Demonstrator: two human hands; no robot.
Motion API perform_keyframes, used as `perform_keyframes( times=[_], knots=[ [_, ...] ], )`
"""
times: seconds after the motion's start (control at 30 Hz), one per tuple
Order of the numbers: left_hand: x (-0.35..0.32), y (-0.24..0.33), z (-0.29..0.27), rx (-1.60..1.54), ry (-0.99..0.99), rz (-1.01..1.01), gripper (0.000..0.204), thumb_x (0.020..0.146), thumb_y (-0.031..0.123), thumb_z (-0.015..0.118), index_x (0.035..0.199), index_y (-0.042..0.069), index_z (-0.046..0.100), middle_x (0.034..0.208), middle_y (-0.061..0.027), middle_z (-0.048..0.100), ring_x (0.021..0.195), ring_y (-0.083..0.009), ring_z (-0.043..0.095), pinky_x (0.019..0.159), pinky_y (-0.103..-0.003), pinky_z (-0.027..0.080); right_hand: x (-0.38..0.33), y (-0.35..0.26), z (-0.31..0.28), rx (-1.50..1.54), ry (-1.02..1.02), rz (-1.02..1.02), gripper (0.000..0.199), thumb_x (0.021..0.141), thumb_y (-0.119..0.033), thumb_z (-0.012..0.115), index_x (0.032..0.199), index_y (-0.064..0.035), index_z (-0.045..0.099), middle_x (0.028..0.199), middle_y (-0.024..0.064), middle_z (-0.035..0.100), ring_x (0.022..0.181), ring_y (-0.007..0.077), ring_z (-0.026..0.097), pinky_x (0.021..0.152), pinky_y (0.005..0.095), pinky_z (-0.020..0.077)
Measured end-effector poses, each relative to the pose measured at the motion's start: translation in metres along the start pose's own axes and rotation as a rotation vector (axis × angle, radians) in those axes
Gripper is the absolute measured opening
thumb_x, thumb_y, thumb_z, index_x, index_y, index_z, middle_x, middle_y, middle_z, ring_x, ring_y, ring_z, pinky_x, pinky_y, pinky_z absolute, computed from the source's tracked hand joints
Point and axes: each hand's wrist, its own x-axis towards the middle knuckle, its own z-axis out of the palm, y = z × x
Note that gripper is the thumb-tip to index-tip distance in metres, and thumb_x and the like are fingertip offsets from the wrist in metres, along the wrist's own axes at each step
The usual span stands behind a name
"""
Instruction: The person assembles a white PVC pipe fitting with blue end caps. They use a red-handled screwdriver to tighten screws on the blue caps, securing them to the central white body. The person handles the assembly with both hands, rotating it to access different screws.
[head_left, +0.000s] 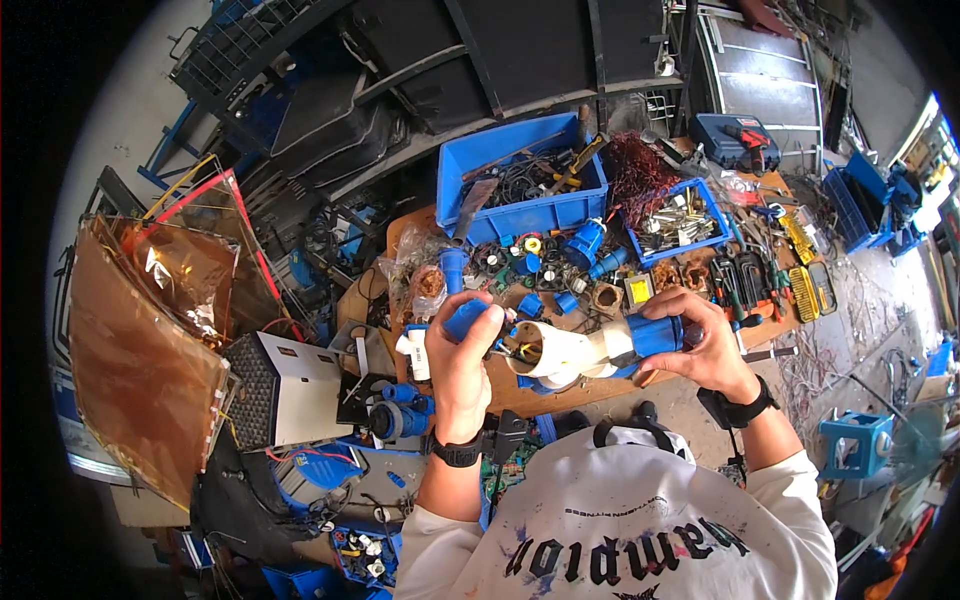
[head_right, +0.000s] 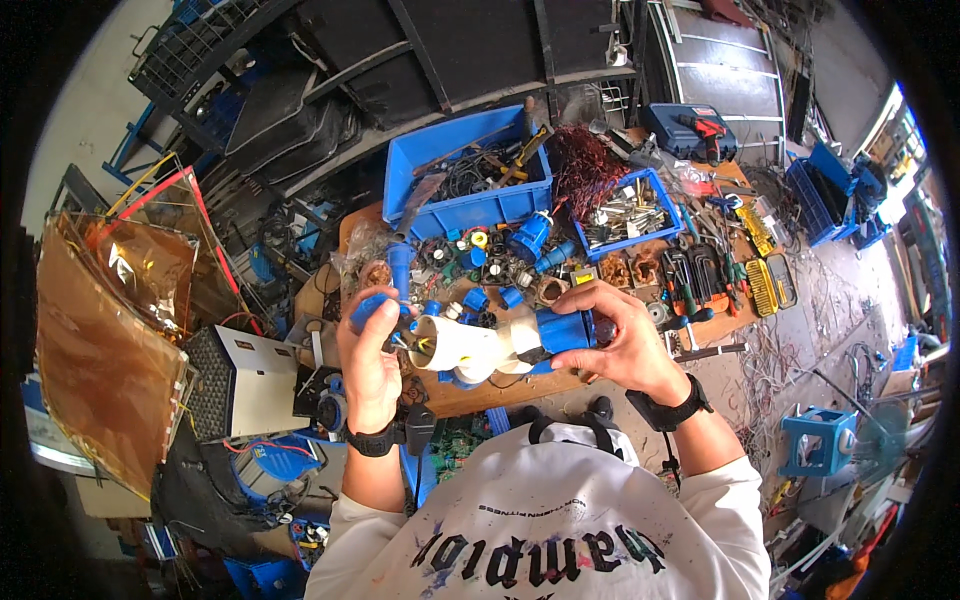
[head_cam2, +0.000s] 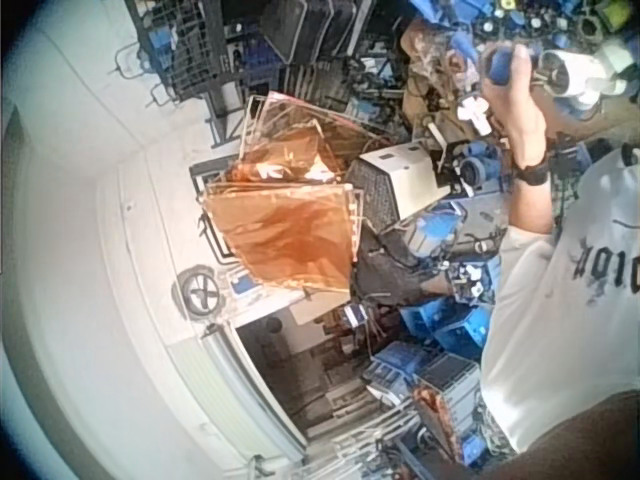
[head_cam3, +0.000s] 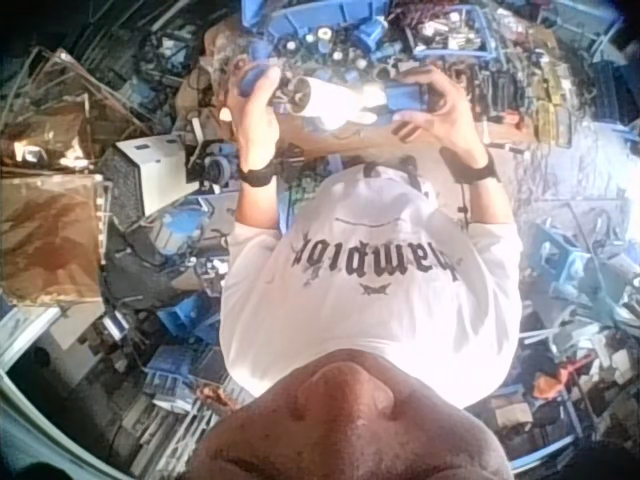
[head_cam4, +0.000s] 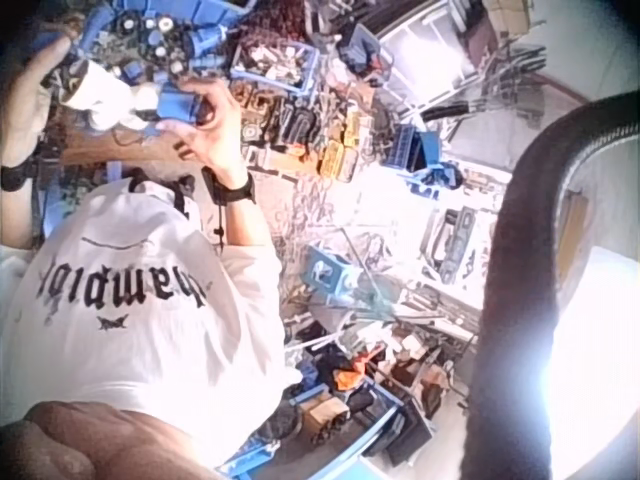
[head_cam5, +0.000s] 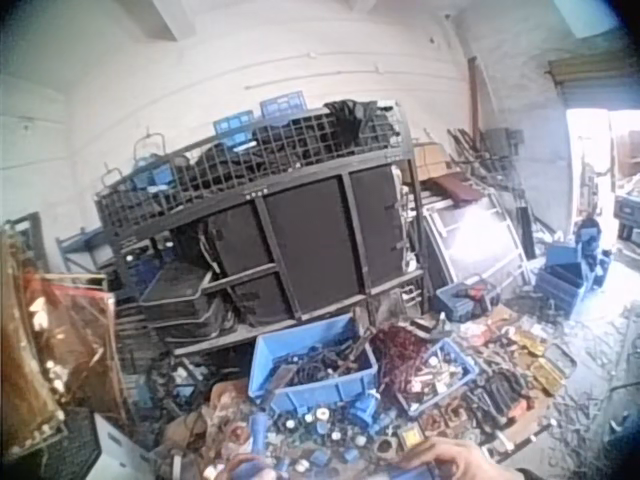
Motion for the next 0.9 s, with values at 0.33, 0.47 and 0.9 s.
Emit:
perform_keyframes(
  times=[0.33, 0.47, 0.9],
  knots=[
    [0.005, 0.007, 0.001, 0.031, -0.073, -0.108, 0.020, 0.084, 0.012, 0.072, 0.098, 0.002, 0.063, 0.089, -0.0053, 0.066, 0.081, -0.0133, 0.065, 0.076, -0.025, 0.049, 0.002, 0.000, -0.007, -0.007, -0.011, -0.024, 0.055, 0.059, -0.020, 0.090, 0.103, -0.0035, 0.062, 0.107, 0.0108, 0.065, 0.101, 0.0244, 0.063, 0.084, 0.0338, 0.0509],
    [0.009, 0.011, -0.001, 0.127, -0.150, -0.128, 0.023, 0.082, 0.015, 0.074, 0.098, 0.004, 0.063, 0.088, -0.0039, 0.065, 0.082, -0.0116, 0.064, 0.074, -0.024, 0.049, 0.001, 0.006, -0.010, 0.052, -0.024, 0.003, 0.054, 0.059, -0.018, 0.090, 0.102, -0.0033, 0.063, 0.107, 0.0108, 0.065, 0.101, 0.0238, 0.063, 0.085, 0.0337, 0.0505],
    [0.024, 0.035, 0.008, 0.128, -0.496, -0.166, 0.056, 0.079, 0.032, 0.077, 0.122, 0.007, 0.051, 0.108, -0.0094, 0.061, 0.092, -0.0120, 0.060, 0.052, -0.022, 0.054, 0.003, 0.007, -0.024, 0.315, -0.061, 0.246, 0.055, 0.062, -0.009, 0.089, 0.109, -0.0022, 0.061, 0.113, 0.0065, 0.062, 0.102, 0.0148, 0.059, 0.089, 0.0291, 0.0492]
  ],
)
